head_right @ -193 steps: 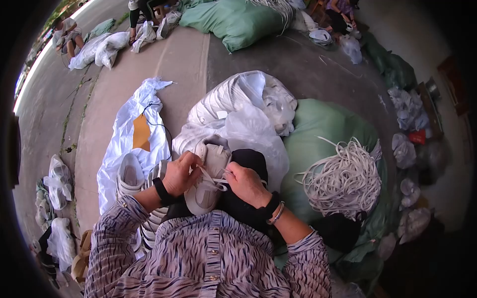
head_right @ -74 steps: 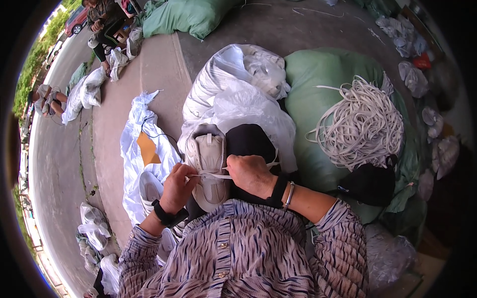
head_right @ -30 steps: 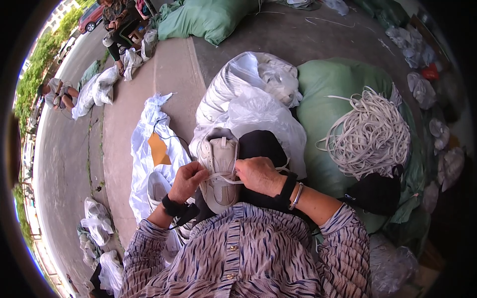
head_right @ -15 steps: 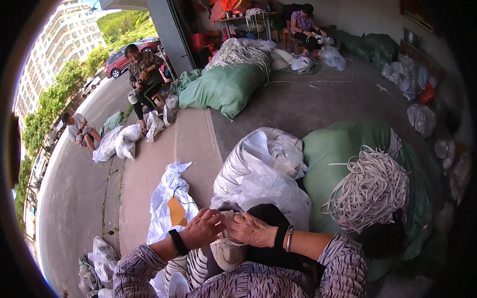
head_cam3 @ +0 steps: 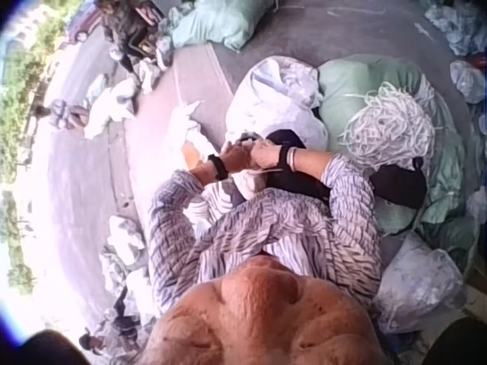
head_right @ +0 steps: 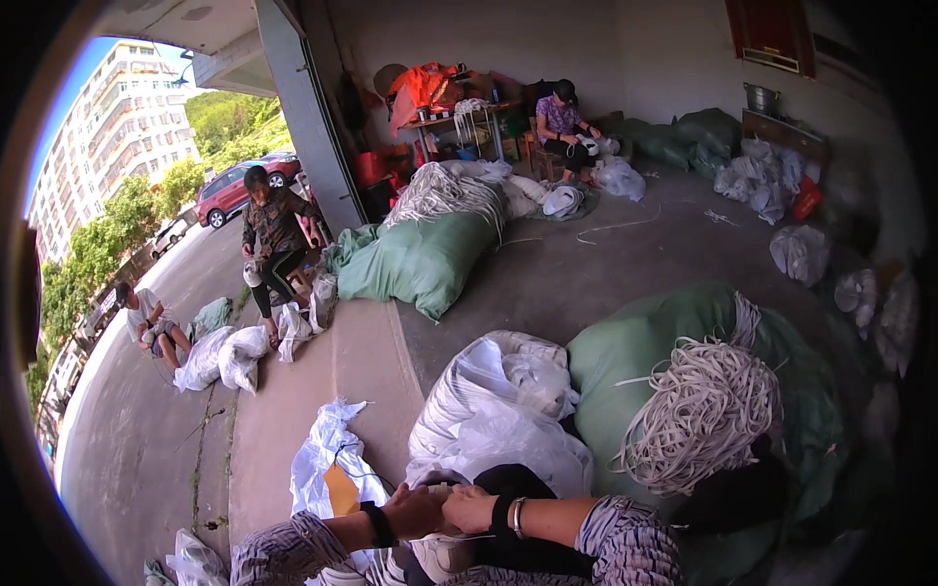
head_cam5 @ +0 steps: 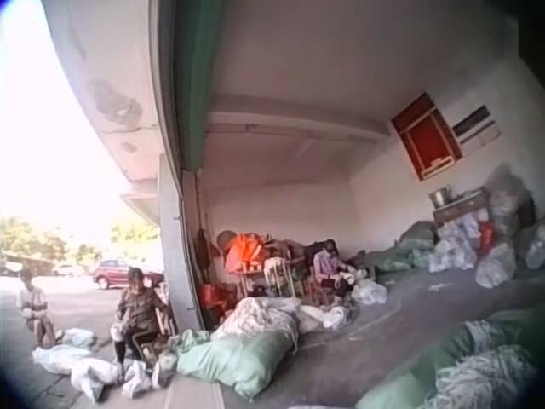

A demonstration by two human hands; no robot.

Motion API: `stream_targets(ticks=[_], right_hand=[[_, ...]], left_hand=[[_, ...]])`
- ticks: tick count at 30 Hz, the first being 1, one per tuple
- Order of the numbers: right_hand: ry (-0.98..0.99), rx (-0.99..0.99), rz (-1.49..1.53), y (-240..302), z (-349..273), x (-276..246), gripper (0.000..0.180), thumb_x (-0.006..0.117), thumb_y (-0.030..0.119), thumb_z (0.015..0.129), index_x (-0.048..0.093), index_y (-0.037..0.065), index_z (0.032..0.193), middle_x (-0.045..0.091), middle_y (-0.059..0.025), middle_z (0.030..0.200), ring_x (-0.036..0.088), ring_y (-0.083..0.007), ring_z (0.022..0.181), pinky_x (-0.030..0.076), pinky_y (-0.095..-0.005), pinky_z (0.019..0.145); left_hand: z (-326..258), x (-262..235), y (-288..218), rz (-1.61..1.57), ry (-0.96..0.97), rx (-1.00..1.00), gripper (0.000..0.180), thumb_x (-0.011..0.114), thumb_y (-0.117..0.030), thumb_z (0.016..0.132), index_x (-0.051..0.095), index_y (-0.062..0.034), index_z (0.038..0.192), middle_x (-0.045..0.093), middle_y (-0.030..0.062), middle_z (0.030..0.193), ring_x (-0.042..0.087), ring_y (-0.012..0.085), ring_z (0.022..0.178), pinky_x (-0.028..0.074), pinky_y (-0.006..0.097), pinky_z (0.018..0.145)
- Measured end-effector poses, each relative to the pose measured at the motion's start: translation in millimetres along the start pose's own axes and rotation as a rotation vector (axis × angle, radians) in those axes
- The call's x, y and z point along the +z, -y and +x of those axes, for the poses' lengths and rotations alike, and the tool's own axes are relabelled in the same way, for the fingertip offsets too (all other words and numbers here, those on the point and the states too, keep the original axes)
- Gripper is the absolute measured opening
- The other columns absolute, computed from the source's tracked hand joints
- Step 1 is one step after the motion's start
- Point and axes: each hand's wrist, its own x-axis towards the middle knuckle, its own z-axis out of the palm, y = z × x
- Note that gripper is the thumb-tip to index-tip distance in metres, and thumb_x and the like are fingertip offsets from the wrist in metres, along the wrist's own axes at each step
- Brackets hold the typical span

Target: Lacing a pair of white sneakers while sitting in a factory workspace.

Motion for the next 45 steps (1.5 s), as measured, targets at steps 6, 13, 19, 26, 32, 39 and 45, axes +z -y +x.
stream_targets(ticks=[6, 13, 19, 26, 32, 39, 45], right_hand=[[0.04, 0.105, 0.071, 11, -7, -11, 0.017, 0.055, 0.009, 0.071, 0.067, 0.001, 0.08, 0.063, -0.0162, 0.084, 0.059, -0.0342, 0.086, 0.048, -0.0429, 0.07], [-0.254, 0.323, 1.525, -20, -19, -17, 0.016, 0.049, 0.019, 0.093, 0.055, 0.004, 0.095, 0.062, -0.0043, 0.076, 0.057, -0.0056, 0.06, 0.04, -0.0176, 0.05], [-0.043, 0.191, 1.543, 11, -9, -7, 0.018, 0.055, 0.021, 0.09, 0.054, 0.004, 0.097, 0.06, -0.0012, 0.077, 0.056, -0.0064, 0.059, 0.042, -0.0173, 0.047], [-0.306, 0.13, 1.47, 42, -30, -84, 0.022, 0.049, 0.019, 0.094, 0.061, 0.003, 0.084, 0.053, 0.0012, 0.063, 0.046, -0.0021, 0.048, 0.036, -0.0166, 0.043], [-0.418, 0.021, 1.257, 60, -51, -110, 0.021, 0.047, 0.014, 0.095, 0.06, -0.001, 0.09, 0.057, -0.0014, 0.069, 0.05, -0.0031, 0.054, 0.04, -0.016, 0.049], [-0.719, 0.327, 1.675, -1, -101, -86, 0.022, 0.05, 0.022, 0.093, 0.06, 0.003, 0.085, 0.057, -0.0042, 0.064, 0.046, -0.0067, 0.045, 0.035, -0.019, 0.041], [-1.822, 0.849, 1.472, -199, -350, -49, 0.023, 0.056, 0.035, 0.088, 0.056, 0.011, 0.091, 0.057, 0.0013, 0.081, 0.05, -0.0103, 0.064, 0.043, -0.0252, 0.057]], left_hand=[[18, -11, 9, 0.529, 0.16, 0.253, 0.017, 0.055, -0.022, 0.083, 0.064, -0.0125, 0.093, 0.062, 0.009, 0.087, 0.059, 0.0257, 0.088, 0.042, 0.036, 0.08], [0, -13, -13, -0.817, -0.22, -0.117, 0.023, 0.059, -0.025, 0.09, 0.066, -0.0034, 0.093, 0.064, -0.002, 0.085, 0.052, 0.0061, 0.077, 0.042, 0.024, 0.075], [-2, -7, -9, -1.001, -0.271, -0.02, 0.012, 0.061, -0.017, 0.088, 0.066, -0.0055, 0.088, 0.063, -0.0036, 0.081, 0.053, 0.0051, 0.078, 0.043, 0.023, 0.074], [-4, -12, -15, -0.892, -0.224, -0.004, 0.016, 0.059, -0.018, 0.09, 0.061, -0.0047, 0.099, 0.061, -0.0018, 0.09, 0.053, 0.0073, 0.083, 0.043, 0.024, 0.077], [-9, -23, -80, -0.452, -0.081, 0.407, 0.024, 0.055, -0.026, 0.092, 0.06, -0.0055, 0.102, 0.06, 0.0013, 0.094, 0.055, 0.0138, 0.088, 0.044, 0.026, 0.078], [-37, -50, -54, -0.839, -0.382, -0.192, 0.046, 0.037, -0.044, 0.096, 0.064, -0.0073, 0.094, 0.055, -0.0024, 0.073, 0.042, 0.0046, 0.059, 0.032, 0.02, 0.052], [-170, -139, 151, -1.361, -1.482, -0.405, 0.031, 0.041, -0.032, 0.095, 0.063, -0.0102, 0.092, 0.063, 0.0007, 0.083, 0.05, 0.0097, 0.065, 0.043, 0.026, 0.058]])
